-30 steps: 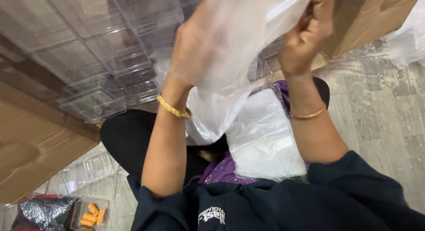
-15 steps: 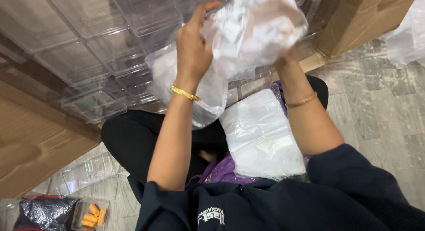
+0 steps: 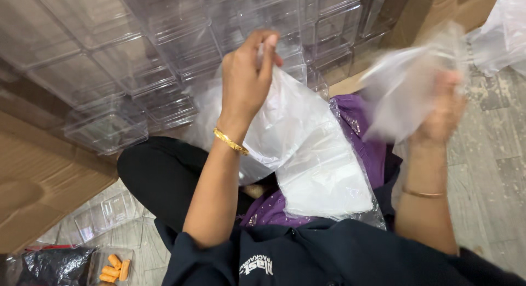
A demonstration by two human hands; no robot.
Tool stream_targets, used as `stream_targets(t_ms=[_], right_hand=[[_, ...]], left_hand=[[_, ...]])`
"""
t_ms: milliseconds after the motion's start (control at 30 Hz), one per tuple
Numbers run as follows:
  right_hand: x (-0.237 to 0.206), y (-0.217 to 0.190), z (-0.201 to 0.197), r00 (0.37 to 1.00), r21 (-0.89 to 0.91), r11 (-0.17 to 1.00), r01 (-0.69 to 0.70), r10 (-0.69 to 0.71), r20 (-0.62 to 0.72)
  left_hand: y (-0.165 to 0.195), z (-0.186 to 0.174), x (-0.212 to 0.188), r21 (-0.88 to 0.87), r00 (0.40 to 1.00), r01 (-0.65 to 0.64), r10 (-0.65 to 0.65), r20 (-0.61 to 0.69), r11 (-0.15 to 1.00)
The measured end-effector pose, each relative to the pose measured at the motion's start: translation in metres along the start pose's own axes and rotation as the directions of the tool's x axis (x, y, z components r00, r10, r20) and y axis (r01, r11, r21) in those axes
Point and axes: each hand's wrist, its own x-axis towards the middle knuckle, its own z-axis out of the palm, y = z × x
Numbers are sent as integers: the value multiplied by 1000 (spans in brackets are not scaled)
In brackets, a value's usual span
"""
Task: The person sits on the floor and removes clear plastic boxes from white plastic bags, then stacks the boxes into a large cardboard box in front of them. They handle the boxes one at a time, occasionally setting a box aside before placing it into the stack.
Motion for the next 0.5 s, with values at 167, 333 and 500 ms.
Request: stream_targets(t_ms=[167, 333, 500], right_hand=[[9, 46, -143, 516, -320, 940, -117, -218, -828], [53, 54, -126, 861, -105, 994, 21, -72, -503], [58, 26, 33, 941, -209, 928, 307, -330, -81]], left_hand=[[-10, 5, -11, 50, 994, 71, -67, -91, 996], [-13, 7, -18, -25, 984, 143, -145, -106, 989], [-20, 12, -23, -294, 980, 187, -198, -7, 937]])
